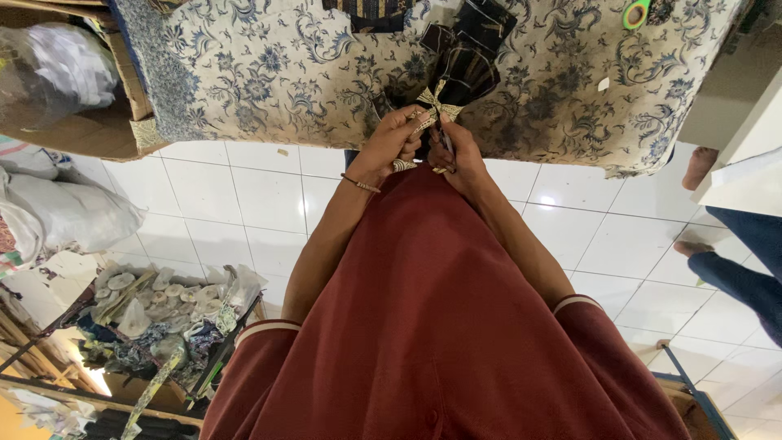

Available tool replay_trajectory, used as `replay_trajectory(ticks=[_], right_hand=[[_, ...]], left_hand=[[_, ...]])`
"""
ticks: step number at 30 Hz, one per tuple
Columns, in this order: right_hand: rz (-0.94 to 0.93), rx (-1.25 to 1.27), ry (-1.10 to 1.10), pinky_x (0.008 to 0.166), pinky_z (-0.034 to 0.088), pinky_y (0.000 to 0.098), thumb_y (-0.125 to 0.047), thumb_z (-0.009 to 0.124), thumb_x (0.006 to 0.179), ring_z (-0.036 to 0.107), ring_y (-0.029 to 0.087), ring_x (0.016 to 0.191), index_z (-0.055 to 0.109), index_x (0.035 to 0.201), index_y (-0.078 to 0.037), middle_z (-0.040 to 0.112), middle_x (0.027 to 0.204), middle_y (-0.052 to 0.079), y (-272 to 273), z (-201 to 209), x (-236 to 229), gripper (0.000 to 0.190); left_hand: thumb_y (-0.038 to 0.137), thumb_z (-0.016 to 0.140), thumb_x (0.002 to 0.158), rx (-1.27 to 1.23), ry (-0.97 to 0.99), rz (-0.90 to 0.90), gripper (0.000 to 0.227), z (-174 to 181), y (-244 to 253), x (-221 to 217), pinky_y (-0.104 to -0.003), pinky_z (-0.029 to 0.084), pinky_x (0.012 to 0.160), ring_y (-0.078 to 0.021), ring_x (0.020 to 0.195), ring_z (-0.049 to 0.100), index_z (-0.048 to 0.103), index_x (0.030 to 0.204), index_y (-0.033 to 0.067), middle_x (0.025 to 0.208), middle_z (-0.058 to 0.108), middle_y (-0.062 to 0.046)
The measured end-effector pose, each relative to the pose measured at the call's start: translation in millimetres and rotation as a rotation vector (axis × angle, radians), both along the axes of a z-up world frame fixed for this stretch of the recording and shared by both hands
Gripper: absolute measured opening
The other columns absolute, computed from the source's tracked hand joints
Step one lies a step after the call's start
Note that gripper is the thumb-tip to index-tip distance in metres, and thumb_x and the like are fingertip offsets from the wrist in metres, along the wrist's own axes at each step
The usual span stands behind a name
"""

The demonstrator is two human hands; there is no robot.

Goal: The person wraps small black items in patterned fabric, ties them with gold ribbon, and places them on a table. They also fold a larger piece of patterned fabric on the table.

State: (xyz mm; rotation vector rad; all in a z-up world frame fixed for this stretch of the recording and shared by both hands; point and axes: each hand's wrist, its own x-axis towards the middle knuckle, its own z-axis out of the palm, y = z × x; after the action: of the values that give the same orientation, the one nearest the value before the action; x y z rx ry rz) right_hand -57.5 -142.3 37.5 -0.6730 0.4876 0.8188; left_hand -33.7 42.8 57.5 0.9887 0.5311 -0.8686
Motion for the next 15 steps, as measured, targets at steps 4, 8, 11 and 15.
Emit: replay_trajectory(ticks=[4, 8, 11, 15], right_hand=[[-0.007, -0.01, 0.011, 0.05, 0.028, 0.0287, -0.046, 0.053, 0.109, 0.026, 0.01, 0.044, 0.055, 0.083, -0.012, 0.036, 0.053, -0.004, 1.3, 0.0, -1.7, 0.043], [-0.005, -0.024, 0.005, 0.051, 0.03, 0.0291, -0.048, 0.051, 0.109, 0.027, 0.01, 0.042, 0.056, 0.084, -0.013, 0.036, 0.051, -0.004, 2.4, -3.5, -1.7, 0.044], [-0.025, 0.006, -0.013, 0.051, 0.03, 0.0295, -0.048, 0.051, 0.109, 0.027, 0.01, 0.043, 0.057, 0.085, -0.012, 0.036, 0.051, -0.003, 2.3, -5.2, -3.5, 0.043], [-0.014, 0.054, -0.028, 0.053, 0.03, 0.0293, -0.049, 0.05, 0.11, 0.026, 0.01, 0.044, 0.057, 0.087, -0.012, 0.036, 0.053, -0.004, 1.6, -6.1, -4.3, 0.044]], left_hand=[[0.026, 0.053, 0.11, 0.035, -0.043, -0.05, 0.019, 1.5, 1.9, -0.3, -0.023, 0.025, 0.041, -0.0023, 0.047, 0.03, 0.061, 0.105, 0.0089, 0.061, 0.033, 0.009], [0.027, 0.054, 0.11, 0.133, -0.122, -0.15, 0.021, 4.0, 0.3, 1.5, -0.024, 0.028, 0.04, -0.0035, 0.045, 0.03, 0.059, 0.102, 0.0079, 0.057, 0.034, 0.008], [0.027, 0.054, 0.109, 0.11, -0.097, -0.131, 0.02, 7.4, -1.2, 0.3, -0.024, 0.027, 0.041, -0.0032, 0.046, 0.03, 0.059, 0.102, 0.0085, 0.058, 0.033, 0.009], [0.026, 0.055, 0.108, 0.013, 0.0, -0.047, 0.018, 8.7, 1.9, -1.7, -0.023, 0.025, 0.042, -0.002, 0.048, 0.03, 0.06, 0.104, 0.01, 0.062, 0.035, 0.01]])
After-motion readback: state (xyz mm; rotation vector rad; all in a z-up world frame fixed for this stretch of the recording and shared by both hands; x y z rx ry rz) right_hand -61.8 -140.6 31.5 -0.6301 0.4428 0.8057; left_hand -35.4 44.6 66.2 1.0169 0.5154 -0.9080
